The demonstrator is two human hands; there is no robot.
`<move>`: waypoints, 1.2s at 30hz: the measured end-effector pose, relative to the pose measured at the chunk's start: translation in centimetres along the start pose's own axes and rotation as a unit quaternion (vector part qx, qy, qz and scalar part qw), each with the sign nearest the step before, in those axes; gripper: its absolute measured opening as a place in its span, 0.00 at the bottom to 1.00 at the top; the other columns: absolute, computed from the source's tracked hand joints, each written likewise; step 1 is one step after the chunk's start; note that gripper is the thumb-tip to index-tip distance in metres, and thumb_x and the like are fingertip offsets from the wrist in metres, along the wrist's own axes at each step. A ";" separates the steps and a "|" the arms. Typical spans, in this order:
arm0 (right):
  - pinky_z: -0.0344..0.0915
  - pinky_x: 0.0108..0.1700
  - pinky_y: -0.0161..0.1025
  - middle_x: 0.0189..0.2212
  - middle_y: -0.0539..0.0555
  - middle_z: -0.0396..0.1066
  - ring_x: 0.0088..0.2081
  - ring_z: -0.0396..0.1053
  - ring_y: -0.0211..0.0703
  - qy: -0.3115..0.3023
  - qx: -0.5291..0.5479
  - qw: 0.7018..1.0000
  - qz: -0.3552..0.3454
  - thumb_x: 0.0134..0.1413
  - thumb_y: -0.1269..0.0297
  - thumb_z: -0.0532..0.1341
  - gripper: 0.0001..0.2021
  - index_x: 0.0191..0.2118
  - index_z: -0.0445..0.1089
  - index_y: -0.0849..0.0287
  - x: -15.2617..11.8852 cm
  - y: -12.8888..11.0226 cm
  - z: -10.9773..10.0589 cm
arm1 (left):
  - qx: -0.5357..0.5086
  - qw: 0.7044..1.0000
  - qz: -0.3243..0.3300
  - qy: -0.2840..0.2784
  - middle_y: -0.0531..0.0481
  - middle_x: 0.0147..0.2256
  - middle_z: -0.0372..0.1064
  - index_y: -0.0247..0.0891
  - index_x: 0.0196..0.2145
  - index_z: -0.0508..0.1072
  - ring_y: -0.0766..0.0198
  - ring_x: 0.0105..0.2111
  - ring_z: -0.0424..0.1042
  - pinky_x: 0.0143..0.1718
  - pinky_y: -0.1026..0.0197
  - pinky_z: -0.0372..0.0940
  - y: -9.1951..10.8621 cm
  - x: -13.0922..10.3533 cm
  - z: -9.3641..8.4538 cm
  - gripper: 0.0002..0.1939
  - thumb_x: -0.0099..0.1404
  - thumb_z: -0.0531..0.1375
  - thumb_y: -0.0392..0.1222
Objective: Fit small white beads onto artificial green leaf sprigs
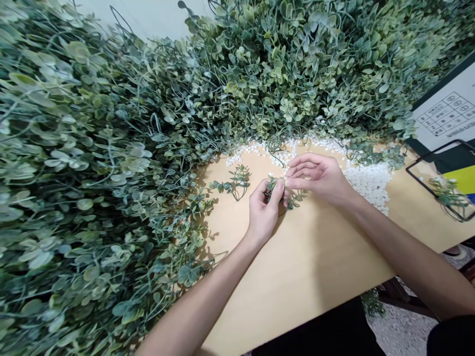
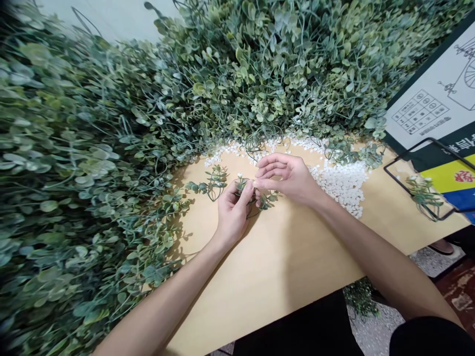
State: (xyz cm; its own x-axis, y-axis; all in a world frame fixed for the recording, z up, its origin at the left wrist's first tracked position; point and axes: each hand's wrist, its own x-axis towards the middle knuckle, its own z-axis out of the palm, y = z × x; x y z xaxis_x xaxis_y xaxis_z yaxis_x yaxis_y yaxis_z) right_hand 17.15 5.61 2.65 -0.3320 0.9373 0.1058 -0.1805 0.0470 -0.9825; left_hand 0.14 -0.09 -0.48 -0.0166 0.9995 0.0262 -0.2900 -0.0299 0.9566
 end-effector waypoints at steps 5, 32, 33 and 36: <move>0.79 0.44 0.41 0.37 0.53 0.80 0.36 0.78 0.40 0.014 0.001 1.000 -0.014 0.39 0.62 0.81 0.22 0.42 0.78 0.58 -0.1 0.3 0.2 | -0.008 1.000 -0.001 0.005 0.53 0.29 0.70 0.37 0.34 0.70 0.70 0.26 0.69 0.31 0.65 0.67 0.0 0.1 0.0 0.15 0.70 0.66 0.51; 0.78 0.46 0.43 0.39 0.53 0.77 0.39 0.76 0.43 0.025 -0.045 0.996 -0.071 0.44 0.54 0.80 0.22 0.43 0.78 0.55 -0.5 1.1 1.0 | -0.002 1.000 -0.011 0.011 0.54 0.28 0.69 0.37 0.34 0.70 0.69 0.26 0.69 0.32 0.64 0.67 0.3 0.1 0.0 0.17 0.69 0.66 0.53; 0.77 0.46 0.44 0.39 0.53 0.77 0.39 0.76 0.43 0.027 -0.045 0.996 -0.072 0.44 0.54 0.79 0.21 0.43 0.78 0.55 -0.5 1.2 1.0 | 0.000 1.000 -0.010 0.010 0.54 0.28 0.69 0.37 0.34 0.70 0.69 0.26 0.69 0.32 0.64 0.67 0.4 0.1 0.0 0.17 0.69 0.66 0.53; 0.77 0.48 0.44 0.38 0.52 0.77 0.39 0.76 0.43 0.030 -0.038 0.996 -0.080 0.45 0.54 0.79 0.21 0.43 0.77 0.55 -0.5 1.3 1.1 | 0.004 1.000 -0.001 0.006 0.54 0.28 0.69 0.37 0.34 0.70 0.69 0.26 0.69 0.32 0.64 0.67 0.4 0.1 0.0 0.16 0.70 0.65 0.52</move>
State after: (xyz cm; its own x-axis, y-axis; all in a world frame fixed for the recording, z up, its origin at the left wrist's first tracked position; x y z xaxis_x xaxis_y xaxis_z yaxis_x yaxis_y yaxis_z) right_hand 16.08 4.78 1.52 -0.2486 0.9343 0.2555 -0.1550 0.2220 -0.9627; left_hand 0.02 -0.02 -0.14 -0.0268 0.9994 0.0210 -0.2823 -0.0277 0.9589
